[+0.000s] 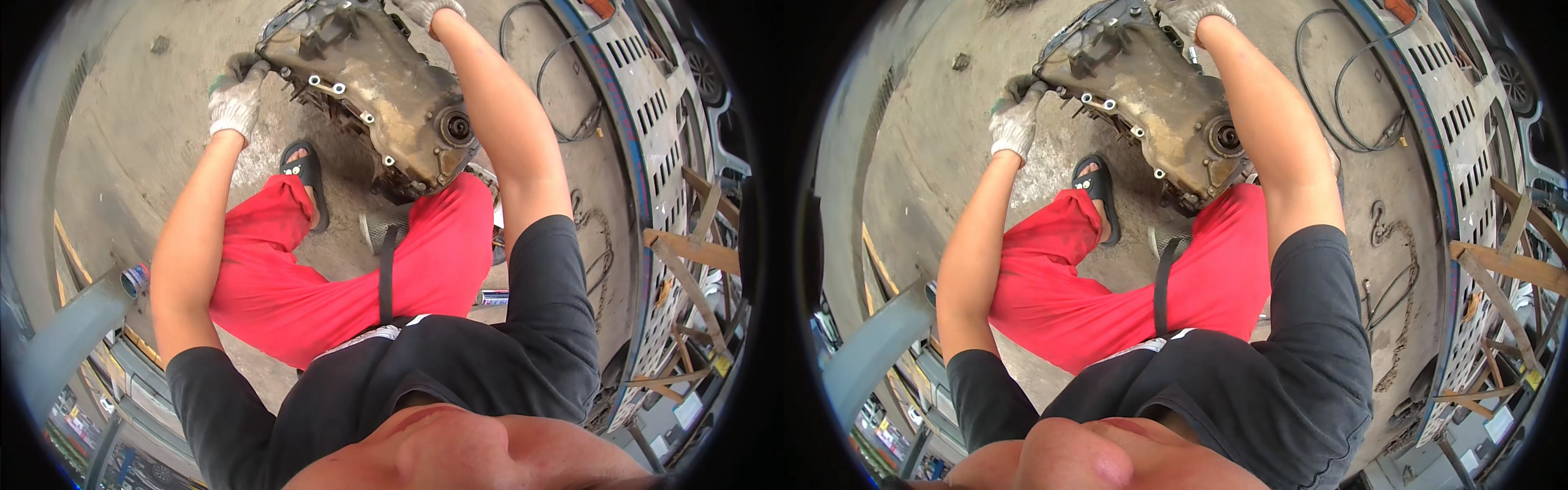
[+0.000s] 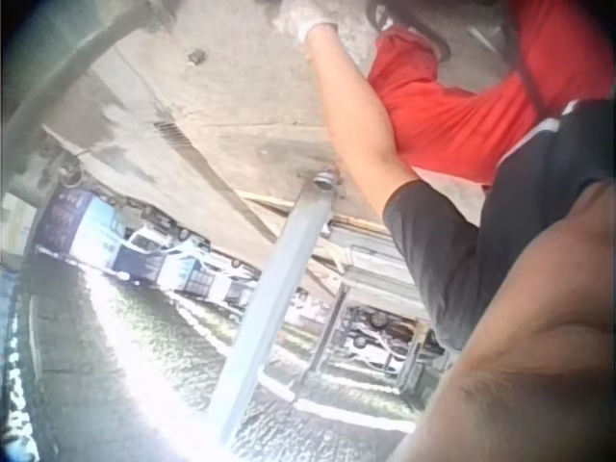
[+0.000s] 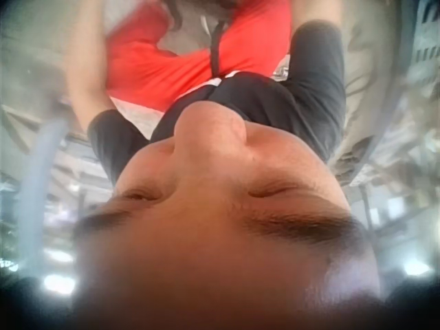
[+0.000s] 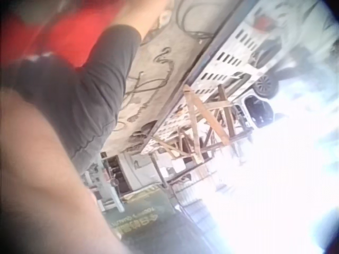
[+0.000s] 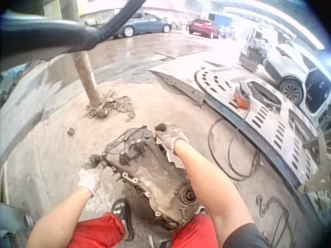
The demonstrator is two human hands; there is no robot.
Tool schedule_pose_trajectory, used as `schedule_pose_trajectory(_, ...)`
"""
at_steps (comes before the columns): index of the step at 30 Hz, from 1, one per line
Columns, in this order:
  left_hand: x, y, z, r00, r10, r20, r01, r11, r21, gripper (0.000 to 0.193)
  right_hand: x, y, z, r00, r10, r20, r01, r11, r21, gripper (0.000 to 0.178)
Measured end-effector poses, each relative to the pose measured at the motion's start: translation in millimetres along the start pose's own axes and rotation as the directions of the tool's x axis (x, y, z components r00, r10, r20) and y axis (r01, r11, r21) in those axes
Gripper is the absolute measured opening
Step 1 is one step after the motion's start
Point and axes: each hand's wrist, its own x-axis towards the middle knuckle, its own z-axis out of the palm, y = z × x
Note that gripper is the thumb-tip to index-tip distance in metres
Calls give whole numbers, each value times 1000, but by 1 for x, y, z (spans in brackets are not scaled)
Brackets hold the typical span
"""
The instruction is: The person sits on the floor and assembles a car engine block. They place a timing chain onto the engine, insert and tighten bolts by hand, and then fit a metal cover over the assembly, securing it with additional bolts.
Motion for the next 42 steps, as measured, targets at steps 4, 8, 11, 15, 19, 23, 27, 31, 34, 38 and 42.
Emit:
schedule_pose_trajectory(4, -11, 28, -5, 1000, -26, -17, 28, 992, 125, 30, -8, -20, -17, 997, -6, 77, 7, 1000, -12, 34)
schedule_pose_trajectory(8, -8, 26, -11, 1000, 15, -9, -12, 973, 230, 33, -37, -40, -31, 996, -82, 31, 80, 995, 59, 34)
schedule_pose_trajectory(11, -12, 20, -19, 998, 57, -12, -52, 967, 250, 31, -95, -70, -27, 975, -166, 145, 124, 957, 263, 33)
schedule_pose_trajectory(15, -10, 5, -12, 995, 95, 1, -94, 985, 142, 30, -136, -84, -6, 884, -256, 392, 195, 963, 188, 29)
schedule_pose_trajectory(19, -20, 30, -11, 998, 59, 31, -64, 970, 233, 33, -135, -65, 12, 798, -503, 332, 519, 853, 47, 30)
schedule_pose_trajectory(23, -10, 3, -10, 995, 102, 17, -104, 985, 138, 33, -129, -66, 22, 741, -603, 297, 639, 768, -33, 26)
schedule_pose_trajectory(27, -8, -3, -9, 994, 108, 30, -111, 987, 116, 35, -130, -72, 29, 699, -655, 287, 715, 649, -258, 27)
schedule_pose_trajectory(31, -11, 4, -8, 990, 136, 45, -142, 974, 177, 39, -131, -68, 33, 762, -586, 276, 648, 681, -340, 35)
schedule_pose_trajectory(34, -12, 12, -8, 991, 136, 8, -131, 938, 321, 44, -130, -69, 37, 782, -559, 275, 623, 701, -348, 40)
schedule_pose_trajectory(38, -36, 66, -6, 949, 314, -30, -258, 828, 497, 40, -153, -93, -13, 929, -345, 131, 347, 938, 11, 40)
schedule_pose_trajectory(42, -56, 84, 16, 717, 638, 282, -691, 596, 409, 27, -172, -12, -61, 962, -42, -268, 144, 916, 373, 30)
